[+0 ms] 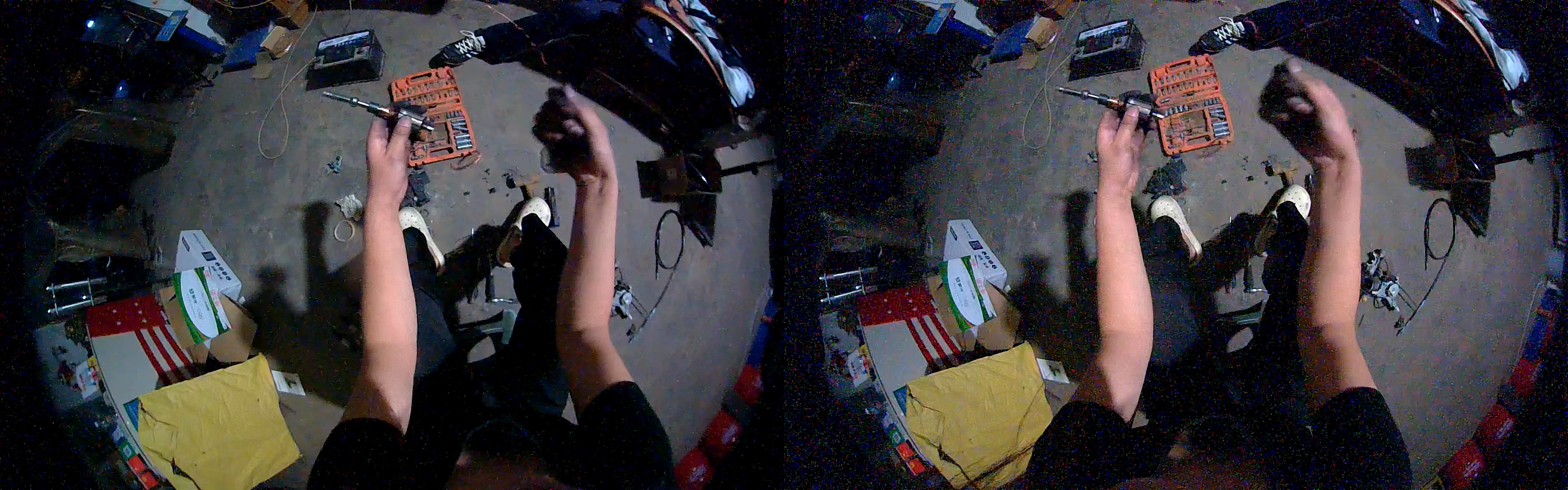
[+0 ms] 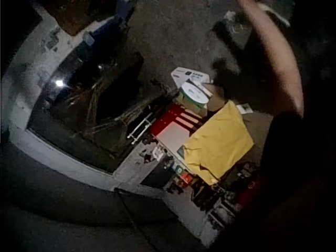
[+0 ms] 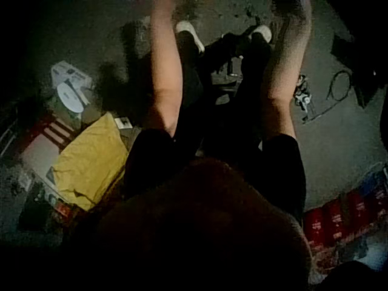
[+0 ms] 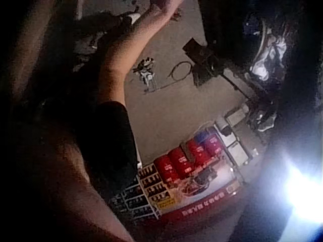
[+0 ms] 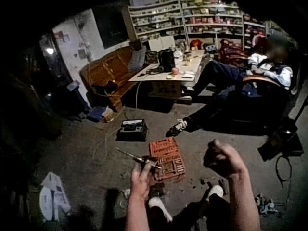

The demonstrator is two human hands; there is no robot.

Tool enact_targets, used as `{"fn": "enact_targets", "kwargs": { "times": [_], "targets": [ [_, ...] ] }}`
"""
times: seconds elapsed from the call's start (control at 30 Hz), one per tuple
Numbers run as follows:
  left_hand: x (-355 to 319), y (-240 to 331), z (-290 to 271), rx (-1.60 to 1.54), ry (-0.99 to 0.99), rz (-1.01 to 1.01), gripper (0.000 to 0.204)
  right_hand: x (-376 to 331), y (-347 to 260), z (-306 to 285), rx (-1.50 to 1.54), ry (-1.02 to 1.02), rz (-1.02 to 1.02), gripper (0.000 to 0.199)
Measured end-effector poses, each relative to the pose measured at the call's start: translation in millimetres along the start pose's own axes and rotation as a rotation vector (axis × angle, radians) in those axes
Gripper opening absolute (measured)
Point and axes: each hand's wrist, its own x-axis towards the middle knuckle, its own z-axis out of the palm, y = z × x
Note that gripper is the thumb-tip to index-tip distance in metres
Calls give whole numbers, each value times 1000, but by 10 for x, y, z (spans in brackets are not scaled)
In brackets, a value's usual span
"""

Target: The person sits on a stool in a workshop and assembles a mechanical component, likely a starter motor. They use a screwdriver to tighten screws on a copper-wound assembly and attach a metal ring. The person handles the component with both hands, adjusting parts and using tools to secure them.

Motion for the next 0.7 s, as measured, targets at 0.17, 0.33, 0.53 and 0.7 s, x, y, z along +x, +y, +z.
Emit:
{"fn": "enact_targets", "kwargs": {
  "times": [0.17, 0.33, 0.53, 0.7],
  "targets": [
    [-24, -32, -232, 145, 73, -30, 19, -54, -302, -321, 454, -67, -274, 11],
    [-5, 12, -301, 230, 79, -100, 22, -58, -524, -598, 909, -262, -469, 20],
    [-143, 128, -80, 337, -38, -178, 39, -97, -567, -569, 421, 191, -832, 24],
    [-138, 114, -78, -18, -104, -233, 40, -33, -466, -524, -1213, 624, -1215, 19]
  ]
}}
